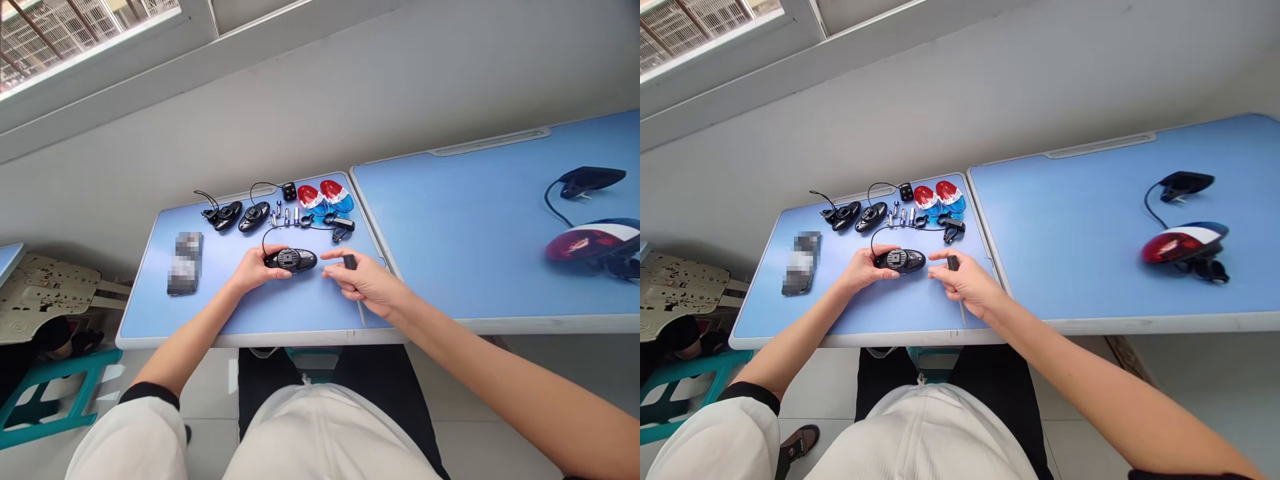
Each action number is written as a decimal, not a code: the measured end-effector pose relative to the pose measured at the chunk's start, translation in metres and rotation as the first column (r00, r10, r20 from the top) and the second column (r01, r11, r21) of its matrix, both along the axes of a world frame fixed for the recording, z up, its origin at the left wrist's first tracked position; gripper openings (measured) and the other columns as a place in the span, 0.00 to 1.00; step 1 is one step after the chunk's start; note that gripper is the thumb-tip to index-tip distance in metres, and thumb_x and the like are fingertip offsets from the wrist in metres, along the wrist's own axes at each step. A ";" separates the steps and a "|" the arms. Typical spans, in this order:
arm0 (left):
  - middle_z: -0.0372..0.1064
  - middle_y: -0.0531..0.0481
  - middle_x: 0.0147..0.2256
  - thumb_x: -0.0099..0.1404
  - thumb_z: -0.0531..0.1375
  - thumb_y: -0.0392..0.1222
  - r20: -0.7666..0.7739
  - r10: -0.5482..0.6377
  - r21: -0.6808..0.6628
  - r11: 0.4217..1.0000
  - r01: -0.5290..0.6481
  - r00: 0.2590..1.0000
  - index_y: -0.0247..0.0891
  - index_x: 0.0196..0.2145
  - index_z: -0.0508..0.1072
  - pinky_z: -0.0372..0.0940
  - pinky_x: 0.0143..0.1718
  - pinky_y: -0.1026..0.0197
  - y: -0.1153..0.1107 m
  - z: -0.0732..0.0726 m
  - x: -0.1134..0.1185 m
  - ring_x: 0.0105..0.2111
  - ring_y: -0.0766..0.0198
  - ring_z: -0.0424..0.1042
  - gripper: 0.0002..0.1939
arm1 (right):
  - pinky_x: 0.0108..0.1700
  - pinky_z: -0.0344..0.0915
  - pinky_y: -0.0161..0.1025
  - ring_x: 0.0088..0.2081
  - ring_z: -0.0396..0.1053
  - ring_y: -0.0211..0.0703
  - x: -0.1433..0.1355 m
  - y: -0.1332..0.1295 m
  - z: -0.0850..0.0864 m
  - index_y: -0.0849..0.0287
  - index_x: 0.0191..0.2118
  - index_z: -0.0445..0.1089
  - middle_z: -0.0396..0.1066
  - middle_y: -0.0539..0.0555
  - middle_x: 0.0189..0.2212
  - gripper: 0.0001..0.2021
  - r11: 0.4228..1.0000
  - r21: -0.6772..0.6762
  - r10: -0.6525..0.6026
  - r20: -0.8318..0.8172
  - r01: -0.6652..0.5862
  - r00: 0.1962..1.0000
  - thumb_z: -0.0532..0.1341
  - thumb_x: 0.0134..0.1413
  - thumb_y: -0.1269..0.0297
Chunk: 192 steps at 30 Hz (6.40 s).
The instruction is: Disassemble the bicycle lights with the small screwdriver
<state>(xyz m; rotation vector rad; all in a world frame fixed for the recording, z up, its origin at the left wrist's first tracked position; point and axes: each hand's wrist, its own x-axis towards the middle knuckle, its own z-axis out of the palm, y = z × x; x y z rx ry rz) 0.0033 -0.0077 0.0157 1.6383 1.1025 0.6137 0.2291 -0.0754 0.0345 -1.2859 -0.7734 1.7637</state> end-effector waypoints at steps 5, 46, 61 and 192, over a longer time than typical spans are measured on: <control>0.76 0.46 0.39 0.45 0.71 0.51 0.115 0.024 -0.072 0.997 -0.016 0.993 0.34 0.46 0.76 0.66 0.45 0.56 -0.008 0.012 0.001 0.41 0.56 0.72 0.30 | 0.18 0.39 0.30 0.17 0.47 0.27 -0.018 0.002 -0.010 0.52 0.50 0.66 0.66 0.47 0.25 0.32 0.998 0.059 0.035 -0.109 -0.029 0.993 0.73 0.33 0.63; 0.76 0.47 0.39 0.42 0.72 0.44 0.188 0.094 -0.062 0.995 -0.083 0.978 0.35 0.44 0.76 0.66 0.44 0.57 -0.004 0.027 0.009 0.39 0.58 0.73 0.29 | 0.13 0.47 0.24 0.17 0.62 0.29 0.005 -0.009 -0.006 0.56 0.48 0.63 0.72 0.50 0.30 0.31 0.991 0.014 -0.135 -0.046 0.136 0.990 0.73 0.35 0.66; 0.75 0.48 0.38 0.43 0.72 0.45 0.236 0.165 -0.085 0.985 -0.149 0.958 0.35 0.46 0.76 0.65 0.43 0.60 0.001 -0.001 -0.008 0.38 0.59 0.71 0.31 | 0.14 0.47 0.24 0.19 0.63 0.33 0.023 -0.006 0.002 0.58 0.62 0.56 0.74 0.57 0.24 0.30 0.982 -0.055 -0.177 0.064 0.180 0.982 0.62 0.54 0.71; 0.72 0.48 0.31 0.64 0.58 0.39 -0.086 0.293 0.752 0.646 -0.131 0.952 0.38 0.30 0.76 0.64 0.36 0.58 -0.003 0.043 0.029 0.34 0.63 0.67 0.07 | 0.12 0.44 0.22 0.15 0.53 0.25 -0.033 0.020 -0.007 0.65 0.22 0.64 0.64 0.50 0.18 0.11 0.985 -0.138 -0.130 -0.209 0.102 0.969 0.64 0.52 0.74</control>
